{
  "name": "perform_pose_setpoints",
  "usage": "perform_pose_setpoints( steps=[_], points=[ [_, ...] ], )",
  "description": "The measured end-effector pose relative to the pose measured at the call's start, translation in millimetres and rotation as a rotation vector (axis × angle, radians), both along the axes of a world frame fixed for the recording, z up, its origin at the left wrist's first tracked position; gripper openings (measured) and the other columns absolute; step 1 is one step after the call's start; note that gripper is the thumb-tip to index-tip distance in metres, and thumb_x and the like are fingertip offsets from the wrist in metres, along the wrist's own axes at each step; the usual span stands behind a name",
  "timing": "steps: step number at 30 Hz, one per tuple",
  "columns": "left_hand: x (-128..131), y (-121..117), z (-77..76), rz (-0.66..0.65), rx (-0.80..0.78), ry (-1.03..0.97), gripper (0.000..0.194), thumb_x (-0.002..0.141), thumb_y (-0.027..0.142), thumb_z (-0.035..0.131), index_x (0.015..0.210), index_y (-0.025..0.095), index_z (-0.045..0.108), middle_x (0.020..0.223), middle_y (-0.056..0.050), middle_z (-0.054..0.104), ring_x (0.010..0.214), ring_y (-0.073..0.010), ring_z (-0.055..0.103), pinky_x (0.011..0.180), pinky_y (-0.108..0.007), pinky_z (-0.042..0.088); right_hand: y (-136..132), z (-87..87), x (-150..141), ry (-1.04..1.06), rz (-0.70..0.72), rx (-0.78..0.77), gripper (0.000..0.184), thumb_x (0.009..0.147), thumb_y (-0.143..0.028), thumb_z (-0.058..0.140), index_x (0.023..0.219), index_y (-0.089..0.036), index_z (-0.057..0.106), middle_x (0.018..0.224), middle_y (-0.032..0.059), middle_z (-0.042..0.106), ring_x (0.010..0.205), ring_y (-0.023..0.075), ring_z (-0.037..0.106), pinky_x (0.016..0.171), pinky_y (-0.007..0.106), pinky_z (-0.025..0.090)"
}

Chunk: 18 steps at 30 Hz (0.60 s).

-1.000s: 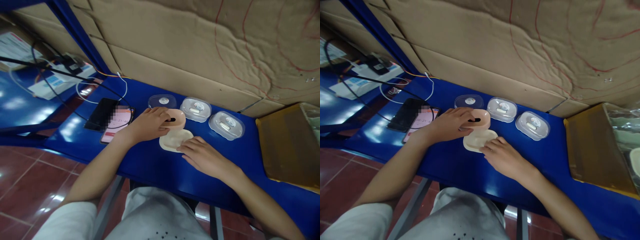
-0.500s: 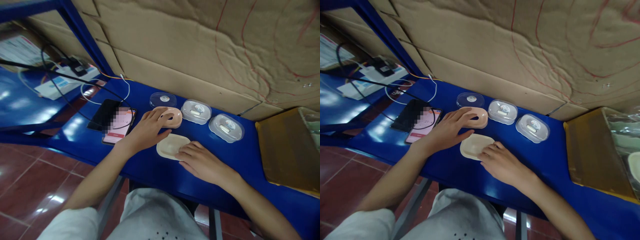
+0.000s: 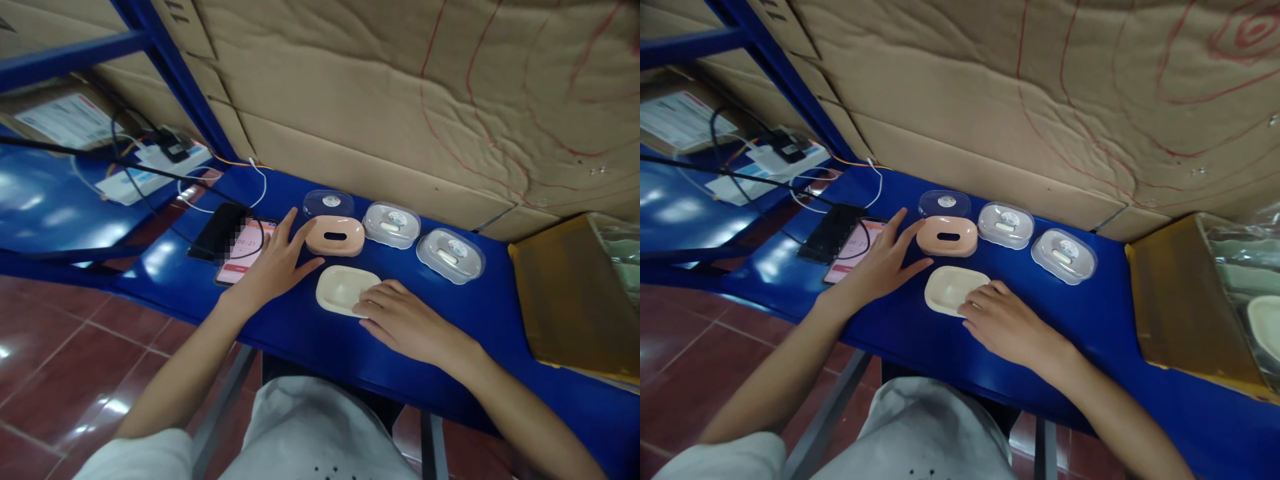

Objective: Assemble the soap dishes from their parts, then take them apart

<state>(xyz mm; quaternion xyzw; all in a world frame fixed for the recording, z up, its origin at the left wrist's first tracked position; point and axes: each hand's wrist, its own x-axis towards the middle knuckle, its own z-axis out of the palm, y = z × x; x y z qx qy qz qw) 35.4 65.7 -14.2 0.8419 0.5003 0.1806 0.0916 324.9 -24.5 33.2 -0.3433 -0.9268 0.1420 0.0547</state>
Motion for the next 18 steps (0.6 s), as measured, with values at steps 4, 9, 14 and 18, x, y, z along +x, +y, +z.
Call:
perform_pose_setpoints(
  steps=[4,9,14,18],
  points=[
    [12.0,-5.0,10.2,-0.017,0.027,0.062,0.076,0.107,0.050,0.060,0.170,0.021,0.030,0.179,-0.027,0.016,0.165,-0.0471,0.023,0.124,-0.076,0.028,0.8,2.1,-0.2,-0.008,0.000,-0.001,0.016,0.108,-0.022,0.060,0.117,-0.019,0.073,0.113,0.0083,0.077,0.111,0.0258,0.071,0.101,0.045,0.052],
    [38.3,2.6,24.7,-0.116,0.043,0.097,0.071,0.107,0.050,0.061,0.167,0.022,0.035,0.179,-0.023,0.021,0.164,-0.0425,0.030,0.126,-0.077,0.024,1.1,6.5,0.1,-0.001,-0.001,0.004,0.018,0.109,-0.022,0.058,0.120,-0.019,0.072,0.116,0.0087,0.076,0.112,0.0261,0.070,0.101,0.044,0.052],
    [57.9,30.3,25.3,-0.111,0.032,0.090,0.070,0.108,0.050,0.058,0.167,0.020,0.037,0.177,-0.023,0.026,0.163,-0.0428,0.031,0.126,-0.076,0.025,0.2,12.1,4.0,0.031,-0.031,0.008,0.018,0.108,-0.021,0.058,0.120,-0.019,0.072,0.116,0.0089,0.076,0.111,0.0268,0.070,0.099,0.046,0.053],
    [60.5,41.9,19.2,-0.100,0.035,0.062,0.071,0.108,0.054,0.058,0.167,0.021,0.038,0.177,-0.022,0.028,0.162,-0.0431,0.032,0.126,-0.076,0.025,1.5,8.5,10.6,0.062,-0.059,0.000,0.017,0.108,-0.020,0.057,0.118,-0.019,0.072,0.117,0.0094,0.076,0.112,0.0270,0.070,0.100,0.046,0.053]
  ],
)
